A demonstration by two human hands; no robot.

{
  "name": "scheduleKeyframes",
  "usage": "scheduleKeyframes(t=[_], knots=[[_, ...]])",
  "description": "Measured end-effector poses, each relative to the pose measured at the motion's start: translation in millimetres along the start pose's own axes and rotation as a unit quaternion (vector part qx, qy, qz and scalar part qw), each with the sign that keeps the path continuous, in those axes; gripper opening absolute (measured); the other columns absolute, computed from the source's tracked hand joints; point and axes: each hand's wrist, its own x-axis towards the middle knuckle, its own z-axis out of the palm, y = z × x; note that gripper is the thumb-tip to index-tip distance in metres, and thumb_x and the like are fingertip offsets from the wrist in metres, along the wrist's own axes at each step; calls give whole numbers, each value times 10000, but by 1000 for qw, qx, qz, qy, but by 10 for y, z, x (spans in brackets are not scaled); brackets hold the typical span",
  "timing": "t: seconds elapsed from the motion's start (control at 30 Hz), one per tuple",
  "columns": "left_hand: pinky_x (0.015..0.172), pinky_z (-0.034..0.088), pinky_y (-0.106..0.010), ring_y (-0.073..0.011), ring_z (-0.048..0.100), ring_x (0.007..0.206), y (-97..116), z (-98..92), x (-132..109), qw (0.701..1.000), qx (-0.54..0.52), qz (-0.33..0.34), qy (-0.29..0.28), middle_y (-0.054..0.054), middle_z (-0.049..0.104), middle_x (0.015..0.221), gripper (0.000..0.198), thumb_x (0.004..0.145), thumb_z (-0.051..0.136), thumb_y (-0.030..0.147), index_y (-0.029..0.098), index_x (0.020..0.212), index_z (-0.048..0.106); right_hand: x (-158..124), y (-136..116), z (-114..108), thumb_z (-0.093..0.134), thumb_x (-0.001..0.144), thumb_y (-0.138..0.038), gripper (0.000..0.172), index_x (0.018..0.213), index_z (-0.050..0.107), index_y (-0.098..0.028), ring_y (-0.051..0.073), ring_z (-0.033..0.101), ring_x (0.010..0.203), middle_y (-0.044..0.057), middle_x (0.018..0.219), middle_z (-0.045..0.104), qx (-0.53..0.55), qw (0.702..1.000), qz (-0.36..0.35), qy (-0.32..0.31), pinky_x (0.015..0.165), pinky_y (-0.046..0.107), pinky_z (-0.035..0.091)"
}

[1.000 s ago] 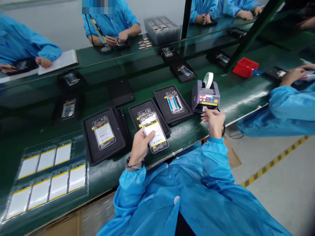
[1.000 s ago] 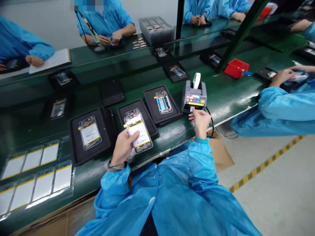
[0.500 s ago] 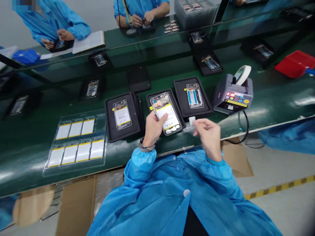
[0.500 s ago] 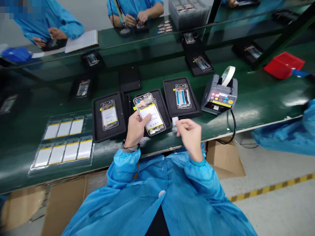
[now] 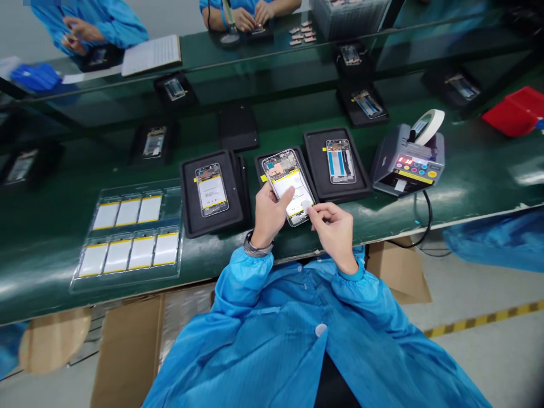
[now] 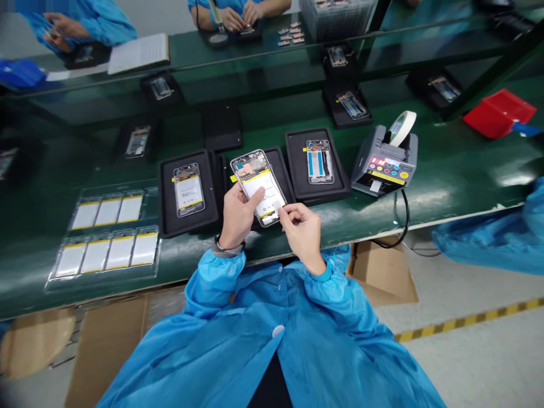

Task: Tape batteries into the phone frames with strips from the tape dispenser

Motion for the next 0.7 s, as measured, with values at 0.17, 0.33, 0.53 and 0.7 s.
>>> scheduleKeyframes(t=[0.17, 0.33, 0.53, 0.7], knots=[[926, 585, -407, -293, 730, 1067, -11, 9, -7, 1000, -3, -3, 6, -149, 753, 1180, 497, 742, 874, 437, 140, 1095, 688, 19, 32, 36, 743, 828, -461, 291, 783, 687, -179, 133, 517, 484, -15, 530, 602, -16, 1000, 2, 5, 536, 264, 426], [926, 581, -403, -292, 727, 1077, -24, 12, -9, 1000, -2, -18, 10, -148, 751, 1188, 535, 727, 878, 452, 141, 1109, 671, 28, 61, 36, 752, 812, -481, 309, 776, 684, -182, 133, 507, 482, -25, 521, 577, -30, 999, 15, 9, 533, 266, 411], [910, 587, -388, -280, 732, 1049, -9, 18, -12, 1000, 2, -7, 8, -142, 758, 1170, 477, 743, 868, 430, 145, 1077, 680, 25, 67, 27, 741, 834, -456, 287, 776, 684, -180, 125, 480, 478, -26, 524, 574, -40, 999, 8, 7, 528, 266, 387], [920, 581, -380, -271, 730, 1046, -1, 20, -17, 1000, 18, -5, 11, -140, 761, 1160, 475, 754, 860, 426, 140, 1088, 682, 34, 88, 4, 732, 847, -455, 288, 780, 680, -180, 118, 445, 482, -38, 523, 547, -56, 998, 7, 2, 533, 266, 355]])
